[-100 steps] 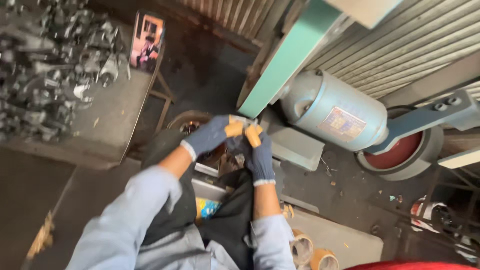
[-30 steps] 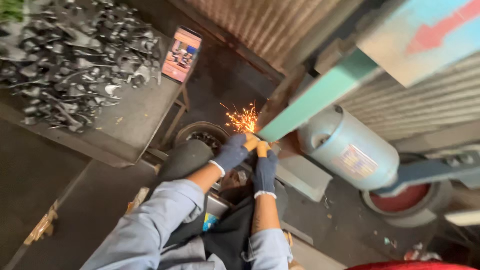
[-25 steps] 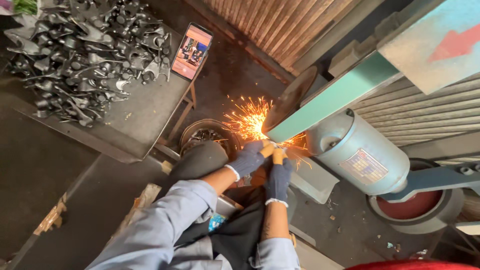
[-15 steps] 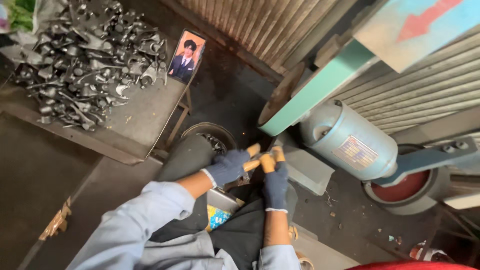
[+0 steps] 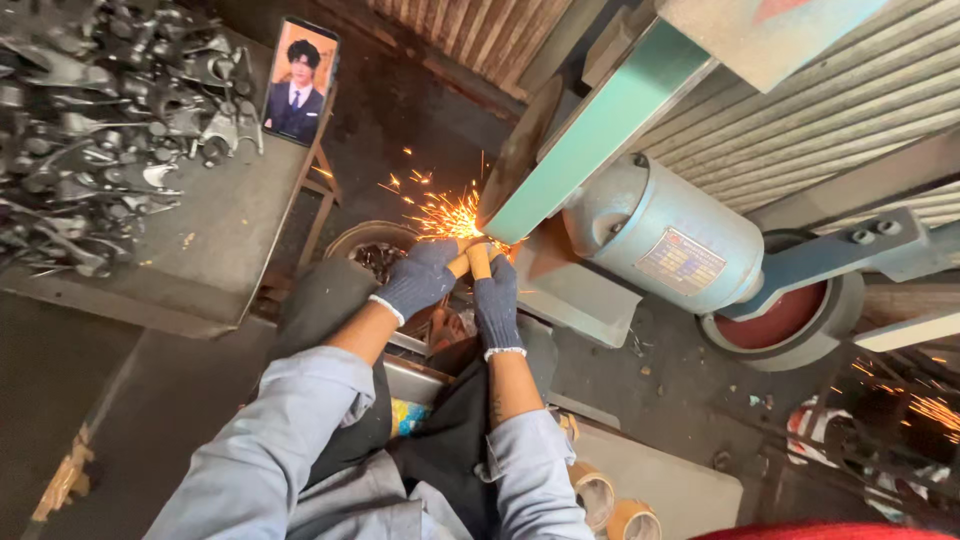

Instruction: The person grinds small metal parts against a belt grinder, holding each piece with both gloved hands and rotating it to smooth different edges. Sparks fly as the metal contacts the belt. The person occasionally pauses to reposition the part before continuing the grinding process.

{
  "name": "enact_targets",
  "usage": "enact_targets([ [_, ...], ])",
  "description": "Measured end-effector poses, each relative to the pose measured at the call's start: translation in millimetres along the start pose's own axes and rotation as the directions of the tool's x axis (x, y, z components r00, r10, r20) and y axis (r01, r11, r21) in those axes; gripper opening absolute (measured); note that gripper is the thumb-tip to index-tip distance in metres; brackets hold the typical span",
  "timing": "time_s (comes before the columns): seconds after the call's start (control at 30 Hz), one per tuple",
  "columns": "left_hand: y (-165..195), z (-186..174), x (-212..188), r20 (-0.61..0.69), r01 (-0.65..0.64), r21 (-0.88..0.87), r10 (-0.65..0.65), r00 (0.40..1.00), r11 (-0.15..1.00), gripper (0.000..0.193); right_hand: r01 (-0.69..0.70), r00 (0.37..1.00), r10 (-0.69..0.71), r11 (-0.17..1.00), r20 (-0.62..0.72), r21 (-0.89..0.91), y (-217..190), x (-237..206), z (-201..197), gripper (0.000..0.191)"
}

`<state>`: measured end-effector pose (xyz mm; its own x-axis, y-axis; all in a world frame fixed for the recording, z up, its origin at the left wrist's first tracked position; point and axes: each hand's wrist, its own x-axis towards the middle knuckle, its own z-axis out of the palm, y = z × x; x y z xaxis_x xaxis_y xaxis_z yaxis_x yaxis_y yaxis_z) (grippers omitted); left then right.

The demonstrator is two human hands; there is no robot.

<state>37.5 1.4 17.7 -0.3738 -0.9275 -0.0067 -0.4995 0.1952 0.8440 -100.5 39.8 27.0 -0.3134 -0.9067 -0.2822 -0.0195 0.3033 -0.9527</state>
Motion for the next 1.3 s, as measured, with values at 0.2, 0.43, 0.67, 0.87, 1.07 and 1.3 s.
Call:
enact_targets([
  [0.2, 9, 38, -9, 0.005, 0.158, -0.539, -0.184, 0.983, 0.827, 0.043, 0.256, 0.960, -0.278, 0.845, 0.022, -0.470, 8, 1, -36, 0.034],
  [0.43, 26, 5, 9, 0.103, 0.142, 0.217, -0.168, 0.980, 0.966, 0.038, -0.116, 0.993, 0.064, 0.427, 0.098, 0.897, 15, -7, 24, 0.036],
  [0.67, 20, 11, -9, -0.003, -0.017, -0.560, 0.018, 1.000, 0.828, 0.032, -0.033, 0.987, -0.089, 0.709, 0.136, 0.705, -20, -33, -5, 0.037],
  [0.87, 28, 76, -39, 0.203, 0.226, -0.974, -0.339, 0.919, 0.029, 0.026, 0.016, 0.995, -0.028, 0.990, -0.091, -0.137, -36, -17, -14, 0.030],
  [1.07, 32, 60, -33, -0.066, 0.108, -0.887, -0.355, 0.933, 0.449, 0.033, -0.001, 0.999, -0.001, 0.998, 0.039, 0.065, -20, 0, -18, 0.026],
  [1.3, 14, 13, -8, -0.082, 0.081, -0.567, -0.154, 0.985, 0.820, 0.026, -0.085, 0.996, 0.081, 0.952, 0.025, 0.294, 10, 9, -18, 0.031],
])
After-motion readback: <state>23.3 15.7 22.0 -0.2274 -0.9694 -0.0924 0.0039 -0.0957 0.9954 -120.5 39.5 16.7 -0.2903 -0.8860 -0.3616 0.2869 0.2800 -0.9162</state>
